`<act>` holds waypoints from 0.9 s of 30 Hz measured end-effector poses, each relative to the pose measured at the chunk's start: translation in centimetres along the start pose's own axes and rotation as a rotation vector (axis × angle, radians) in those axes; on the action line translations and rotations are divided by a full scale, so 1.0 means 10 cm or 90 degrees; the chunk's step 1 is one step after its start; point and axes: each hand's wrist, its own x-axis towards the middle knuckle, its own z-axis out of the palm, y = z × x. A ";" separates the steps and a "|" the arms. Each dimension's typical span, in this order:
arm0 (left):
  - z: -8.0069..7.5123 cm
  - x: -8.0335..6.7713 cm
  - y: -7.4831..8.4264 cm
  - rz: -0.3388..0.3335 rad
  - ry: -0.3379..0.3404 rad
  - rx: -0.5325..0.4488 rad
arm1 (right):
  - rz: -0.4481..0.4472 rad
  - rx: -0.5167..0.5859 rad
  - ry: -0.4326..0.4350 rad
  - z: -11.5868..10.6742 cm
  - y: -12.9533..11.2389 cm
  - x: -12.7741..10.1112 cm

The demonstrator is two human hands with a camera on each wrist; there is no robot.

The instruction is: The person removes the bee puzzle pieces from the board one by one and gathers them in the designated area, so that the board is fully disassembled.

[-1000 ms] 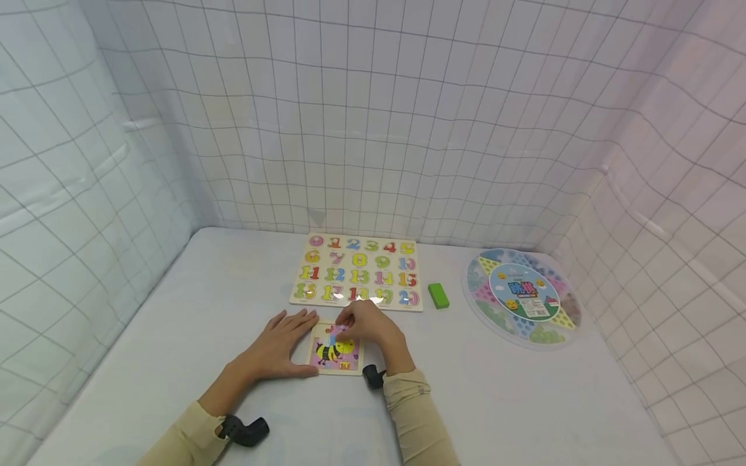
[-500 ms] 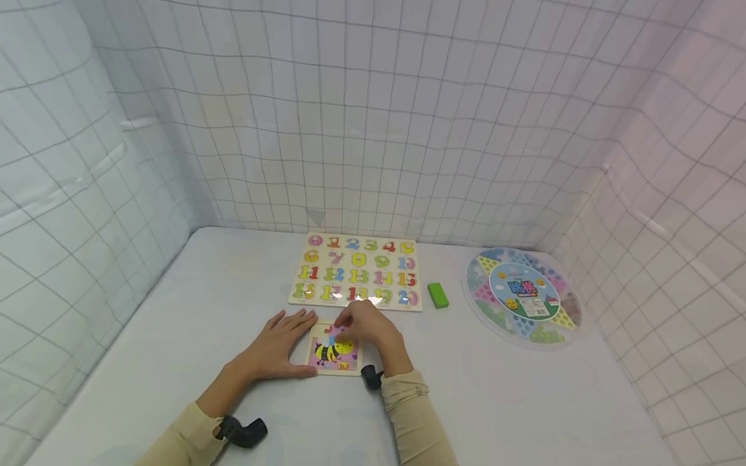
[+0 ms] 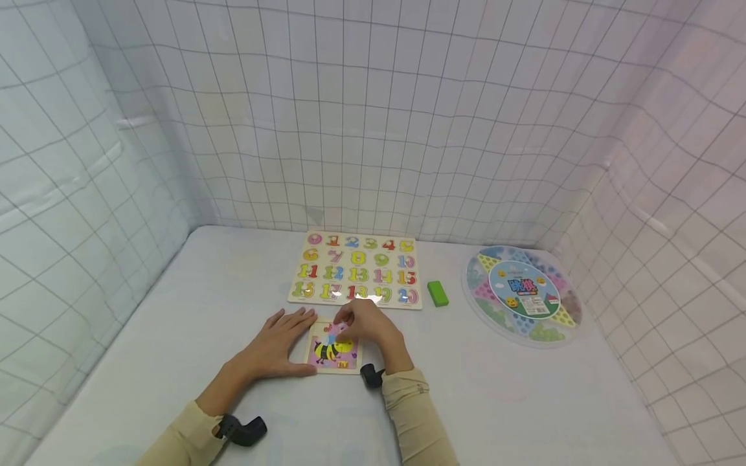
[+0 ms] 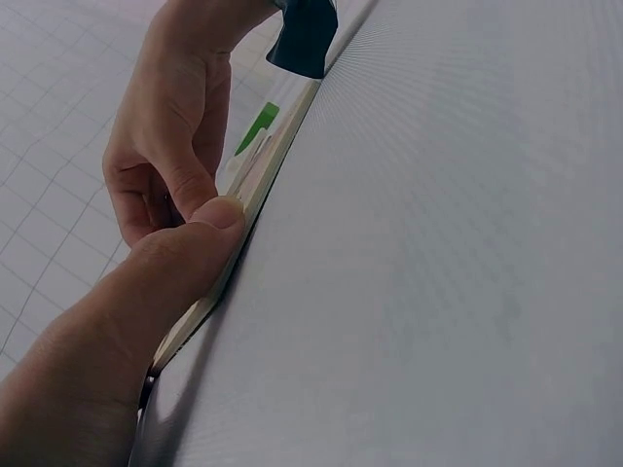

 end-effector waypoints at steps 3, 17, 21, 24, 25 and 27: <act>0.00 0.00 0.00 -0.002 -0.004 0.001 | 0.001 0.010 -0.001 0.00 0.01 0.00; -0.01 0.00 -0.02 0.001 -0.006 0.004 | 0.022 0.029 -0.018 -0.01 -0.02 0.01; -0.01 0.00 -0.01 0.001 -0.006 0.004 | 0.022 0.022 -0.013 -0.01 -0.02 0.01; -0.01 0.00 -0.01 0.000 -0.006 0.000 | 0.021 0.017 -0.008 -0.01 -0.02 0.01; -0.01 0.00 -0.01 -0.001 -0.007 0.000 | 0.021 0.014 -0.007 -0.01 -0.02 0.01; -0.01 0.00 0.00 -0.002 -0.009 0.000 | 0.023 0.014 -0.007 -0.01 -0.02 0.02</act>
